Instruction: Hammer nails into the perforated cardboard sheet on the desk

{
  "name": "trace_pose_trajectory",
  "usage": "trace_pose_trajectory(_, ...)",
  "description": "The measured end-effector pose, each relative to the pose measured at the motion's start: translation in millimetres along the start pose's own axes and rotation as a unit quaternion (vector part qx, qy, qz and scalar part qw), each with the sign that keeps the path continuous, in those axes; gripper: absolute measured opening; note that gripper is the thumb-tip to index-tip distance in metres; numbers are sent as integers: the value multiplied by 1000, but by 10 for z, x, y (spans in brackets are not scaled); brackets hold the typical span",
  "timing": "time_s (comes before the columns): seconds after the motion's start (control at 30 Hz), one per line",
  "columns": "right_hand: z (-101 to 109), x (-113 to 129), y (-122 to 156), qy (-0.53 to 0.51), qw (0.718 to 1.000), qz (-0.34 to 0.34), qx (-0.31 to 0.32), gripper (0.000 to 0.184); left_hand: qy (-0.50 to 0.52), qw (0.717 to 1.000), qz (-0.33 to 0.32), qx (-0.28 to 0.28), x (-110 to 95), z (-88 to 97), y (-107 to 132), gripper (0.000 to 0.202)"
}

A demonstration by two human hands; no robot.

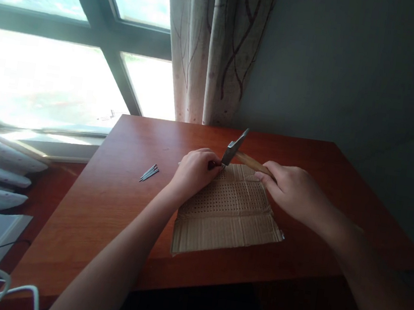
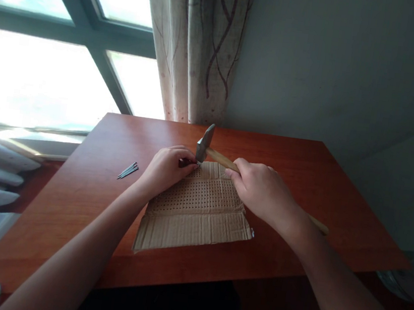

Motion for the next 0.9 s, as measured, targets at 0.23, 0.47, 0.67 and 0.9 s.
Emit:
trace_pose_trajectory(0.23, -40, 1, -4, -5, 1000, 4, 9, 29, 4, 1000, -4, 3, 1, -11, -5, 7)
trace_pose_trajectory(0.47, 12, -8, -8, 5, 1000, 4, -9, 29, 13, 1000, -3, 1, 5, -3, 5, 8)
trace_pose_trajectory(0.67, -26, 29, -11, 29, 999, 12, 11, 30, 5, 1000, -1, -1, -19, 14, 7, 6)
trace_pose_trajectory(0.9, 180, -59, 30, -82, 994, 0, -76, 23, 11, 1000, 1, -1, 11, -4, 1, 5)
Point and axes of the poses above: each hand's wrist, its own y-axis away from the middle knuckle, its own z-axis out of the back of the hand, x = y × z, the point moved 10 cm from there along -y, towards the middle knuckle, and after that the axes turned 1 degree about -y, right-handed, at the moved point
